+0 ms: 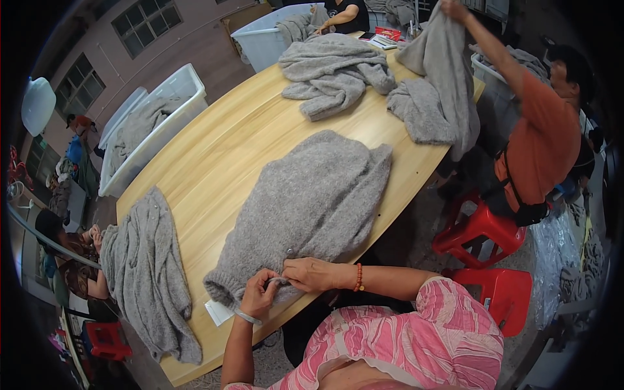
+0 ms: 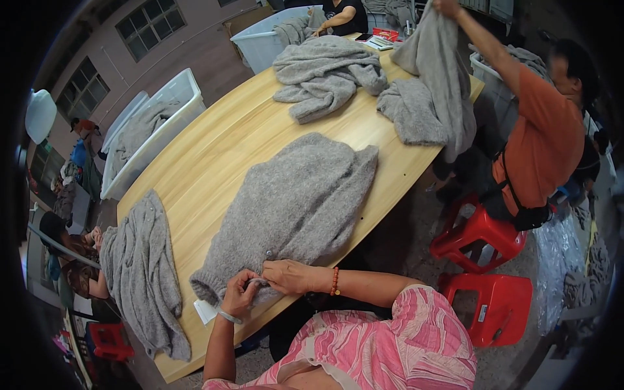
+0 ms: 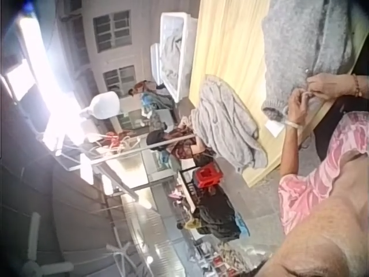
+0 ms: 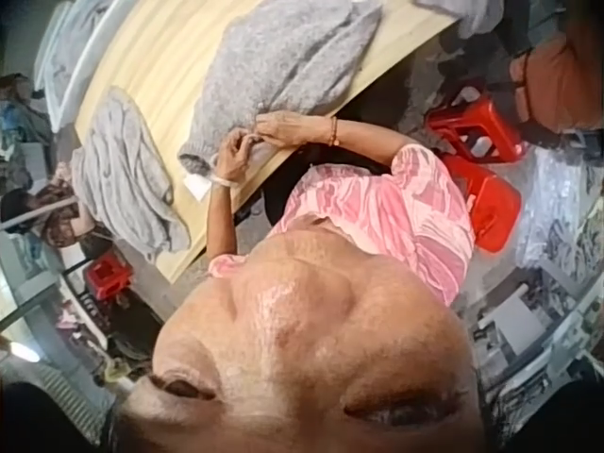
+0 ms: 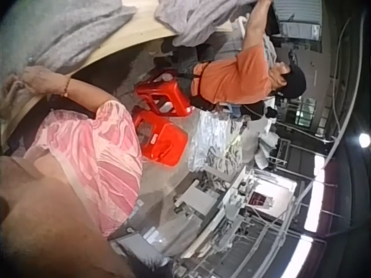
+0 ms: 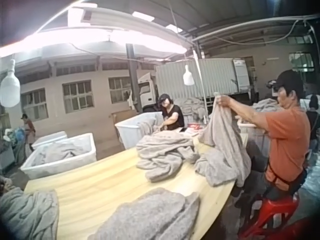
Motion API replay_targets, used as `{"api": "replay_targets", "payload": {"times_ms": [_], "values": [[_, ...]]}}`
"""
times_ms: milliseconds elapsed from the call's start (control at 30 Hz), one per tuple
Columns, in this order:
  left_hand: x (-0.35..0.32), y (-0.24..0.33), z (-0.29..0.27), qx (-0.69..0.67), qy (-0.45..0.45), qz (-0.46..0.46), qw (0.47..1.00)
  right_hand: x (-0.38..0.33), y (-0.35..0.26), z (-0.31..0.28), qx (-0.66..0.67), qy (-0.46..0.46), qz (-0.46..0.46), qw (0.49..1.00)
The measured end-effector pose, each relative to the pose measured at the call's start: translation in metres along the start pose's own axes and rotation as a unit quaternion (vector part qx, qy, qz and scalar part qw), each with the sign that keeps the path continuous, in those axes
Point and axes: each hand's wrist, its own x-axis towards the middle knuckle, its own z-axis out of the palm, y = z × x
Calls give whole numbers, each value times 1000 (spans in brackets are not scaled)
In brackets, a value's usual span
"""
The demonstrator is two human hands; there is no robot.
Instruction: Inspecting grey sweaters and using scissors to trim loose threads.
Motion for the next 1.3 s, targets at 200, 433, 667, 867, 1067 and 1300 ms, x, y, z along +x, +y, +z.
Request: {"api": "replay_targets", "payload": {"times_ms": [200, 433, 667, 867, 1067, 1300], "values": [[-7, 0, 4, 14, -3, -46, 999, -1, -1, 7, -42, 8, -39, 998], [-2, 6, -3, 19, 1, -2, 1000, 6, 2, -2, 47, 30, 29, 998], [-1, -3, -13, -14, 25, -33, 999, 21, -5, -19, 4, -24, 142, 990], [-11, 5, -28, 166, 144, -37, 975, 11, 0, -56, -45, -45, 109, 992], [10, 67, 12, 232, 150, 158, 948, 12, -7, -50, 48, 10, 80, 996], [18, 42, 26, 105, 79, -52, 990, 9, -16, -54, 103, 64, 121, 985]]}}
